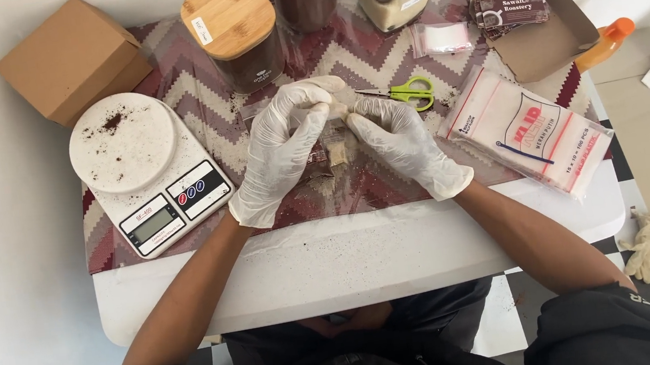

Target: The person scoops a light-colored powder from a glass jar into a small plastic bag using a metal scoop. They then seal the bag with tape and place it into a branded paper sleeve.

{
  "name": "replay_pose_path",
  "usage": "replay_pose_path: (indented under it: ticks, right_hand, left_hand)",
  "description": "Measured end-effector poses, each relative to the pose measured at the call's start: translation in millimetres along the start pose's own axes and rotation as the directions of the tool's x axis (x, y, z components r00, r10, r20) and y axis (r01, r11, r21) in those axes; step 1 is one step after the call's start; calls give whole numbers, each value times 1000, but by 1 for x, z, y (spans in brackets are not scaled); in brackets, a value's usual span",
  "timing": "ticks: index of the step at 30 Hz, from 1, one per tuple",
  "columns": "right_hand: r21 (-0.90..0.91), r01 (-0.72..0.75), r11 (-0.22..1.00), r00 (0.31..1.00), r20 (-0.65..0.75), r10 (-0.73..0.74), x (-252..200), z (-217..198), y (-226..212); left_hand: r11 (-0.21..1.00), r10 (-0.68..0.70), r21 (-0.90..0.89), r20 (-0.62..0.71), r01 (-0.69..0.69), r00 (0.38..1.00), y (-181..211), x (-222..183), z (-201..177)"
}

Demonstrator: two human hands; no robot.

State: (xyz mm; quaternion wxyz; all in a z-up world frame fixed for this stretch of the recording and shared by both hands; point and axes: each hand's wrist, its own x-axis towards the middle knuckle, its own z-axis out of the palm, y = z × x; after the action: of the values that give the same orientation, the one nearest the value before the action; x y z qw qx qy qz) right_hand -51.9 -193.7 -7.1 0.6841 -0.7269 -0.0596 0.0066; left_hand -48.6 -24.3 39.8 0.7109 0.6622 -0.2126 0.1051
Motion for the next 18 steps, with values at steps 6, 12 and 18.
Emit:
replay_pose_path:
  ticks: [6, 12, 18]
  right_hand:
    - [-70, 199, 977, 975, -87, -205, 12, -18, 37]
    - [-355, 397, 846, 901, -21, -433, 5, -12, 2]
    - [-528, 421, 738, 904, 182, -386, 12, -33, 24]
  left_hand:
    - [1000, 5, 19, 42, -6, 999, 0, -7, 11]
    - [995, -75, -61, 106, 82, 992, -2, -10, 11]
    - [975, -104, -187, 99, 121, 990, 12, -7, 8]
